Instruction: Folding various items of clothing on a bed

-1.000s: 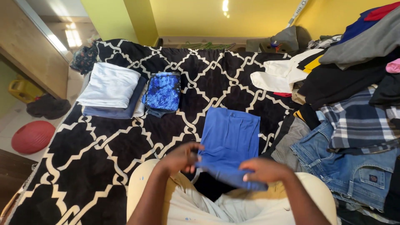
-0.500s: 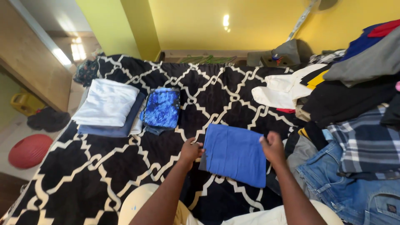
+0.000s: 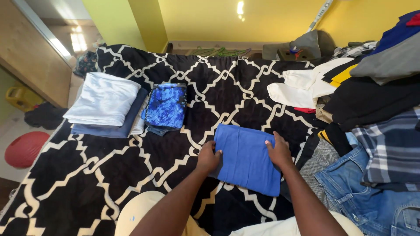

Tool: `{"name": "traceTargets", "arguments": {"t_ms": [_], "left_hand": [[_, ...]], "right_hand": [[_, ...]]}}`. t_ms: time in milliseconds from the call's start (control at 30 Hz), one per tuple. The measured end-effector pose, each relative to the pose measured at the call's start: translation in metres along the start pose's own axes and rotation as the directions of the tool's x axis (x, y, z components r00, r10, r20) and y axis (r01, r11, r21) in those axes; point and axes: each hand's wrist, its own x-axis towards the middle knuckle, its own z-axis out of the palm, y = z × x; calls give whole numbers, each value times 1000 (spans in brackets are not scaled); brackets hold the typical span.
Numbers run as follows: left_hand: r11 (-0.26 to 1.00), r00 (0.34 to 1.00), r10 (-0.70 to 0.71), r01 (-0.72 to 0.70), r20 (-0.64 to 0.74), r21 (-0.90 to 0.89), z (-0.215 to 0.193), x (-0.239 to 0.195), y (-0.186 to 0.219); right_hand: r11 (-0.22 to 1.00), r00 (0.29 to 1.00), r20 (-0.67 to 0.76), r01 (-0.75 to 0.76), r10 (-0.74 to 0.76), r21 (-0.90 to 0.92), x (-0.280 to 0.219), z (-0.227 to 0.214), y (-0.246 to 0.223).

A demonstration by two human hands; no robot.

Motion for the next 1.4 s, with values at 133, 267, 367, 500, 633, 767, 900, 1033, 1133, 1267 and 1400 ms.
{"name": "traceTargets", "arguments": {"t_ms": [133, 267, 367, 500, 633, 767, 900, 1033, 1133, 1267, 1400], "left_hand": [[997, 998, -61, 61, -3, -45, 3, 10, 7], [994, 997, -72, 70, -15, -82, 7, 32, 13], [988, 997, -66, 60, -35, -142, -1, 45, 30], [938, 990, -141, 130, -11, -321, 12, 70, 20], [787, 978, -144, 20, -152, -616, -6, 54, 48], [830, 975, -139, 19, -173, -557, -15, 56, 50], [987, 991, -134, 131, -28, -91, -7, 51, 31], [960, 948, -249, 216, 197, 177, -9, 41, 36], [968, 919, -249, 247, 305, 46, -35, 19, 48], [752, 835, -288, 500, 468, -429, -59, -7, 60], [517, 732, -33, 595, 681, -615, -60, -5, 45]], "right_hand": [[994, 996, 44, -71, 74, -81, -4, -1, 0], [998, 997, -71, -26, 22, -53, -6, -4, -7], [985, 954, -272, 154, -130, 71, -2, -8, -15], [947, 990, -140, 23, 24, 320, -14, -28, -44], [922, 970, -242, 84, 11, 378, -9, -26, -45], [801, 946, -294, 70, 136, 594, -8, -33, -52], [901, 978, -36, -177, 208, 396, -15, -38, -46], [930, 951, 74, -309, 300, 198, -10, -28, -40], [916, 920, 163, -379, 356, 134, -5, -21, -31], [822, 881, 262, -466, 394, 328, -25, -51, -57], [575, 754, 583, -633, 304, 519, -42, -74, -81]]}}
